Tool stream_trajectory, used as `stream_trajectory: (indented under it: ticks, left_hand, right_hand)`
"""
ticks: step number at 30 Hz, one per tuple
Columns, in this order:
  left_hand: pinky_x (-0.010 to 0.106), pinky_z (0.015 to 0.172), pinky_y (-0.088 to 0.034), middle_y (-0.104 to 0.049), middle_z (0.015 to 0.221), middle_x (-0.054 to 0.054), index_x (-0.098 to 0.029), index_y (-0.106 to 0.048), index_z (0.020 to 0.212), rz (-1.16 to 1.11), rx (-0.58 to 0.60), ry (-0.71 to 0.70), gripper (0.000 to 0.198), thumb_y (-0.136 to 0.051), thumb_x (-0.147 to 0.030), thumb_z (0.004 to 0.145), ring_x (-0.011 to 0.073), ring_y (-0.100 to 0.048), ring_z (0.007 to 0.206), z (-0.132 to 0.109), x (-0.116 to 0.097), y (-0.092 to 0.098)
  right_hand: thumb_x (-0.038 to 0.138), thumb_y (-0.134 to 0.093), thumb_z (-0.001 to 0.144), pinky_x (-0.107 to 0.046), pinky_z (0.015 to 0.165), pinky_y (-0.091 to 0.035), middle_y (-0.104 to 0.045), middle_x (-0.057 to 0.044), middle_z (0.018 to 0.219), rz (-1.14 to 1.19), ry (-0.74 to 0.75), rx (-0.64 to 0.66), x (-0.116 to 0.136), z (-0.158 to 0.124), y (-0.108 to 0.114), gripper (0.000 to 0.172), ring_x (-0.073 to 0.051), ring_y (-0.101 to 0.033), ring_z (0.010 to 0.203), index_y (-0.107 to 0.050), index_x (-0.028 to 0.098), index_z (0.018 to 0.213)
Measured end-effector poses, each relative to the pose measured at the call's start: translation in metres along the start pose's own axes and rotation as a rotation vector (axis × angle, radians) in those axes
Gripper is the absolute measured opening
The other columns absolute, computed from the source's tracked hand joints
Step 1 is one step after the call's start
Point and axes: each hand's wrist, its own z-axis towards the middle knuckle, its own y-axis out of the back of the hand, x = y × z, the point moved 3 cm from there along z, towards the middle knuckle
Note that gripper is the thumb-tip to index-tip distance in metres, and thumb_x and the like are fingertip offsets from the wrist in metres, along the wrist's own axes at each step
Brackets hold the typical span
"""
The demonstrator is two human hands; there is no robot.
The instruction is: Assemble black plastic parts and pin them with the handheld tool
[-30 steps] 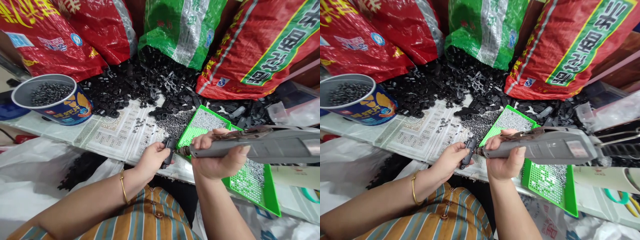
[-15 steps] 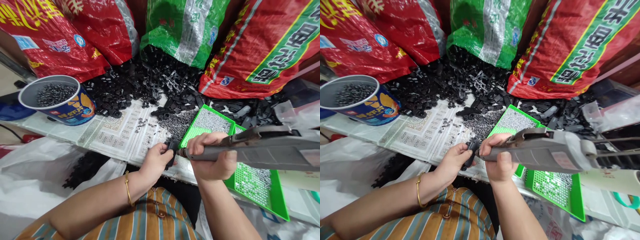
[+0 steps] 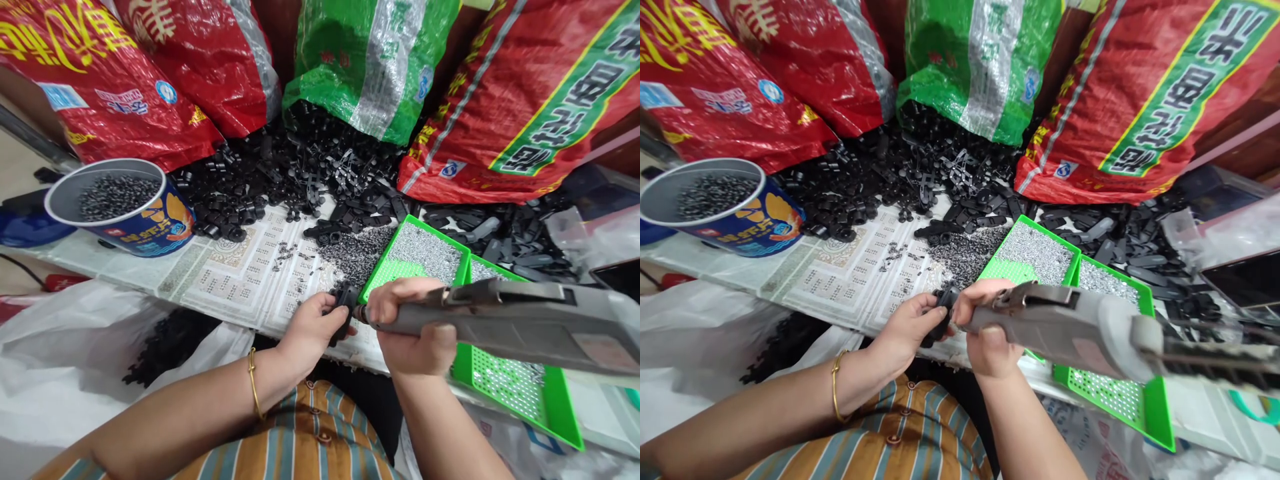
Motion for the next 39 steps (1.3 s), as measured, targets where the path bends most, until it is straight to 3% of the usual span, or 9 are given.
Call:
stream_trajectory:
  ticks: [3,8,12,15,18,23,39]
  left_hand:
    - [0.023,0.058,-0.041,-0.064,0.064,0.003,-0.014,-0.054,0.078,-0.024,0.039,0.015,0.023,-0.065,-0.031,0.067,0.0123,-0.059,0.059,0.0,-0.003,0.003]
    - [0.025,0.066,-0.045,-0.064,0.076,0.005,-0.015,-0.052,0.081,-0.089,0.095,0.123,0.029,-0.072,-0.024,0.061,0.0143,-0.062,0.071,-0.004,-0.012,0.005]
    - [0.028,0.062,-0.047,-0.063,0.093,0.007,-0.022,-0.045,0.108,-0.073,0.193,0.214,0.048,-0.068,-0.028,0.066,0.019,-0.067,0.072,-0.011,-0.019,0.003]
    - [0.024,0.05,-0.043,-0.063,0.089,0.005,-0.023,-0.044,0.102,0.016,0.175,0.221,0.036,-0.061,-0.036,0.072,0.0159,-0.065,0.056,-0.012,-0.019,0.003]
    - [0.021,0.044,-0.04,-0.063,0.085,0.004,-0.021,-0.043,0.089,0.061,0.137,0.206,0.024,-0.058,-0.033,0.074,0.0142,-0.063,0.052,-0.01,-0.017,0.001]
    - [0.024,0.046,-0.045,-0.064,0.083,0.003,-0.019,-0.044,0.085,0.059,0.11,0.191,0.012,-0.049,-0.027,0.077,0.0102,-0.058,0.046,-0.01,-0.014,-0.002]
    - [0.022,0.044,-0.045,-0.059,0.082,0.003,-0.018,-0.046,0.085,0.019,0.085,0.157,0.017,-0.054,-0.026,0.073,0.0118,-0.059,0.054,-0.008,-0.012,0.0]
  right_hand:
    - [0.056,-0.055,0.072,-0.028,0.041,-0.039,-0.049,0.005,0.046,-0.031,0.001,-0.015,0.017,0.006,0.007,0.037,-0.012,-0.046,0.038,-0.061,0.021,0.084]
    - [0.059,-0.053,0.071,-0.028,0.039,-0.039,-0.049,0.005,0.044,-0.18,0.226,-0.196,0.046,0.021,0.043,0.04,-0.013,-0.045,0.037,-0.061,0.021,0.08]
    - [0.055,-0.054,0.068,-0.027,0.037,-0.036,-0.048,0.006,0.041,-0.248,0.194,-0.322,0.031,0.028,0.073,0.039,-0.012,-0.044,0.035,-0.059,0.018,0.078]
    - [0.052,-0.053,0.069,-0.026,0.038,-0.037,-0.048,0.006,0.042,-0.257,0.192,-0.389,0.015,0.028,0.086,0.037,-0.012,-0.045,0.035,-0.057,0.016,0.079]
    - [0.048,-0.054,0.071,-0.026,0.039,-0.039,-0.049,0.006,0.043,-0.263,0.198,-0.402,0.007,0.029,0.09,0.034,-0.011,-0.046,0.036,-0.056,0.015,0.081]
    - [0.047,-0.054,0.072,-0.024,0.037,-0.038,-0.049,0.006,0.043,-0.271,0.187,-0.402,0.001,0.031,0.095,0.032,-0.011,-0.045,0.035,-0.055,0.016,0.081]
    - [0.045,-0.053,0.074,-0.024,0.036,-0.038,-0.049,0.006,0.042,-0.273,0.193,-0.401,-0.006,0.03,0.099,0.03,-0.011,-0.045,0.034,-0.056,0.015,0.079]
